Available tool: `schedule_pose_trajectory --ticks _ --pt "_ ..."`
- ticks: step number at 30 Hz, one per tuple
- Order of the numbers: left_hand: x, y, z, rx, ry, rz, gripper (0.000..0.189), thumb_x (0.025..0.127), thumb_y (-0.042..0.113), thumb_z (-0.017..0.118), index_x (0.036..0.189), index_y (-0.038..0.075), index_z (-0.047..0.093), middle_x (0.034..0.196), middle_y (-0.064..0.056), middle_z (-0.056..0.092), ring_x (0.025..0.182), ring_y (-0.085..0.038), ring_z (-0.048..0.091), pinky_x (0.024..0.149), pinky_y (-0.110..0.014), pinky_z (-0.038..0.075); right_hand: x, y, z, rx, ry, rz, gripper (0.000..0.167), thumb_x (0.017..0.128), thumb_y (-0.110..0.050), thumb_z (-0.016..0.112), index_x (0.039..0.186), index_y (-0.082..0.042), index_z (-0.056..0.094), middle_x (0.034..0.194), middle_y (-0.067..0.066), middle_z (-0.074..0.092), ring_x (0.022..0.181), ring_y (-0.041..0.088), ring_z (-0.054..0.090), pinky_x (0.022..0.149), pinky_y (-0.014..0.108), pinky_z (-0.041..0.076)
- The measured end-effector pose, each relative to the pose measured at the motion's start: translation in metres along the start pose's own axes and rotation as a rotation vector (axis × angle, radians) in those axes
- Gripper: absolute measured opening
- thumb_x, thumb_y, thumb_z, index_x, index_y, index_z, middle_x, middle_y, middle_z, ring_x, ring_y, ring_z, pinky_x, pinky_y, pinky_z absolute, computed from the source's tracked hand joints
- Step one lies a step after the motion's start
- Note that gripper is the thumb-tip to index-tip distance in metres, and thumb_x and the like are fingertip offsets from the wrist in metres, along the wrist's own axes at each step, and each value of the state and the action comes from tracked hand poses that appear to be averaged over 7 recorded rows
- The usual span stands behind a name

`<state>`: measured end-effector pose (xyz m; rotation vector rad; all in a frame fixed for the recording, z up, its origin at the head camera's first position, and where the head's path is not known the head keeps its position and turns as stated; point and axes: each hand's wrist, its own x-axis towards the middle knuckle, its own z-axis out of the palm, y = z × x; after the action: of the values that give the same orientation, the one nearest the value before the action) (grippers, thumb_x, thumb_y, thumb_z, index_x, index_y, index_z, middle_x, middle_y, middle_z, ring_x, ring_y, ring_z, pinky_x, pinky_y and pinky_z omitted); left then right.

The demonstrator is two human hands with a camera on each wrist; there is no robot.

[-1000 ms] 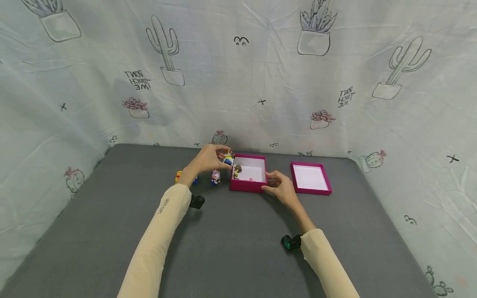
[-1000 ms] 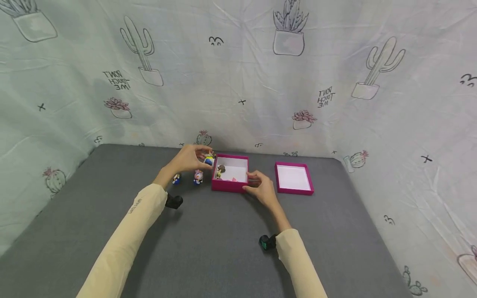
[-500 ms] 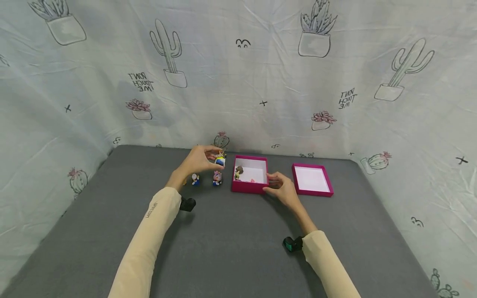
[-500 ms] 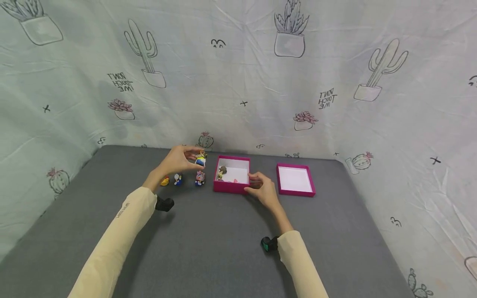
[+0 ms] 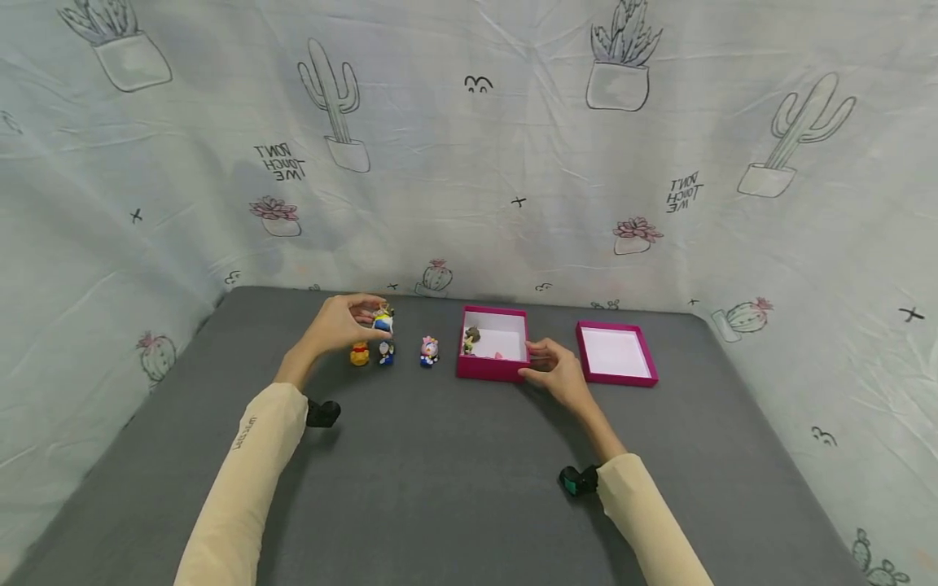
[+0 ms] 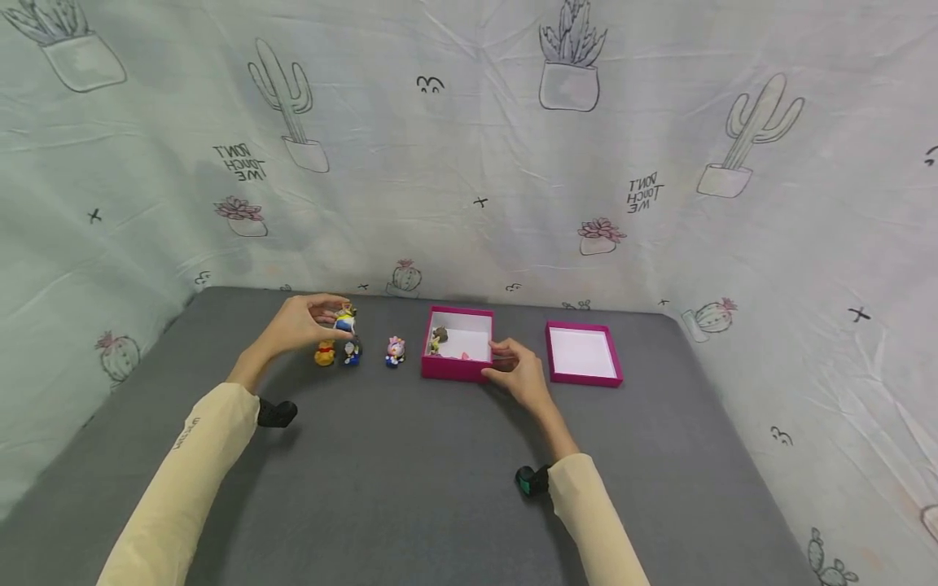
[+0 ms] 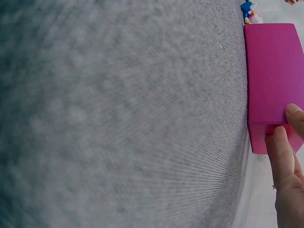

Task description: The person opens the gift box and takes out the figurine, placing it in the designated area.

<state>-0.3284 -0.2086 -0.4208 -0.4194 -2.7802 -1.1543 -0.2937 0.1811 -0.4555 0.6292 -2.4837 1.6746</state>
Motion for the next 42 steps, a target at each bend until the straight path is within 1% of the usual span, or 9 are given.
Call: schedule_pose_trajectory --ticks 7,12,16,21,27,29,34,40,42 --pt "-0.009 -0.014 -0.013 -0.002 0.008 -0.070 0.062 0.073 0.029 0.085 0.125 0.007 0.062 0.120 -0.016 0.064 0.103 -0.032 0.063 0.087 -0.048 0.053 -0.001 0.000 -0.001 -0.010 0.003 -0.007 0.033 0.079 0.009 0.072 0.109 0.009 0.059 0.119 0.034 0.057 0.100 0.045 0.062 0.087 0.056 0.050" --pt "-0.016 -0.026 -0.023 -0.027 -0.026 -0.146 0.067 0.073 0.032 0.084 0.130 0.007 0.059 0.126 -0.017 0.060 0.108 -0.033 0.060 0.091 -0.048 0.050 -0.001 -0.002 0.000 -0.014 0.002 0.001 0.033 0.079 0.009 0.072 0.109 0.010 0.059 0.120 0.033 0.057 0.101 0.045 0.062 0.087 0.055 0.050" --pt "-0.021 -0.036 -0.029 -0.034 -0.035 -0.188 0.071 0.073 0.034 0.084 0.132 0.006 0.058 0.127 -0.018 0.060 0.108 -0.032 0.060 0.092 -0.048 0.049 -0.001 -0.002 -0.001 -0.013 0.003 0.007 0.032 0.079 0.010 0.072 0.108 0.011 0.058 0.121 0.033 0.057 0.101 0.045 0.062 0.087 0.055 0.050" --pt "-0.028 -0.042 -0.034 -0.025 -0.044 -0.205 0.071 0.074 0.031 0.084 0.134 0.003 0.056 0.129 -0.021 0.058 0.109 -0.034 0.059 0.092 -0.050 0.049 0.003 0.009 0.000 0.004 0.008 -0.016 0.035 0.078 0.010 0.073 0.109 0.013 0.057 0.120 0.033 0.057 0.100 0.046 0.062 0.085 0.055 0.051" --pt "-0.033 -0.049 -0.039 0.002 -0.091 -0.222 0.071 0.077 0.028 0.082 0.135 0.001 0.053 0.132 -0.024 0.054 0.112 -0.037 0.058 0.092 -0.050 0.049 0.009 0.035 0.002 -0.003 0.010 -0.006 0.038 0.077 0.005 0.076 0.111 0.009 0.059 0.122 0.026 0.060 0.099 0.037 0.066 0.082 0.042 0.055" --pt "-0.035 -0.052 -0.040 0.013 -0.115 -0.220 0.071 0.078 0.028 0.081 0.136 0.000 0.051 0.133 -0.026 0.052 0.113 -0.038 0.058 0.092 -0.050 0.049 0.010 0.039 0.002 0.001 0.011 -0.006 0.038 0.077 0.005 0.076 0.111 0.009 0.059 0.122 0.026 0.060 0.098 0.037 0.066 0.082 0.041 0.055" --pt "-0.040 -0.061 -0.041 0.035 -0.160 -0.223 0.073 0.079 0.030 0.080 0.137 -0.001 0.050 0.132 -0.028 0.052 0.113 -0.040 0.057 0.090 -0.049 0.050 0.012 0.041 0.004 0.019 0.010 -0.019 0.038 0.077 0.004 0.077 0.110 0.008 0.059 0.120 0.027 0.061 0.097 0.039 0.066 0.082 0.045 0.055" --pt "-0.039 -0.066 -0.040 0.048 -0.174 -0.225 0.073 0.078 0.032 0.081 0.137 0.000 0.050 0.129 -0.028 0.054 0.112 -0.039 0.058 0.089 -0.049 0.051 0.011 0.038 0.004 0.002 0.022 -0.006 0.039 0.077 0.004 0.076 0.111 0.009 0.059 0.119 0.028 0.061 0.098 0.037 0.066 0.083 0.043 0.055" --pt "-0.038 -0.067 -0.039 0.042 -0.179 -0.233 0.073 0.077 0.029 0.081 0.137 0.000 0.051 0.130 -0.028 0.054 0.113 -0.040 0.057 0.090 -0.049 0.050 0.009 0.031 0.003 0.020 0.020 -0.008 0.038 0.077 0.006 0.075 0.111 0.011 0.058 0.119 0.030 0.060 0.097 0.040 0.065 0.083 0.047 0.054"
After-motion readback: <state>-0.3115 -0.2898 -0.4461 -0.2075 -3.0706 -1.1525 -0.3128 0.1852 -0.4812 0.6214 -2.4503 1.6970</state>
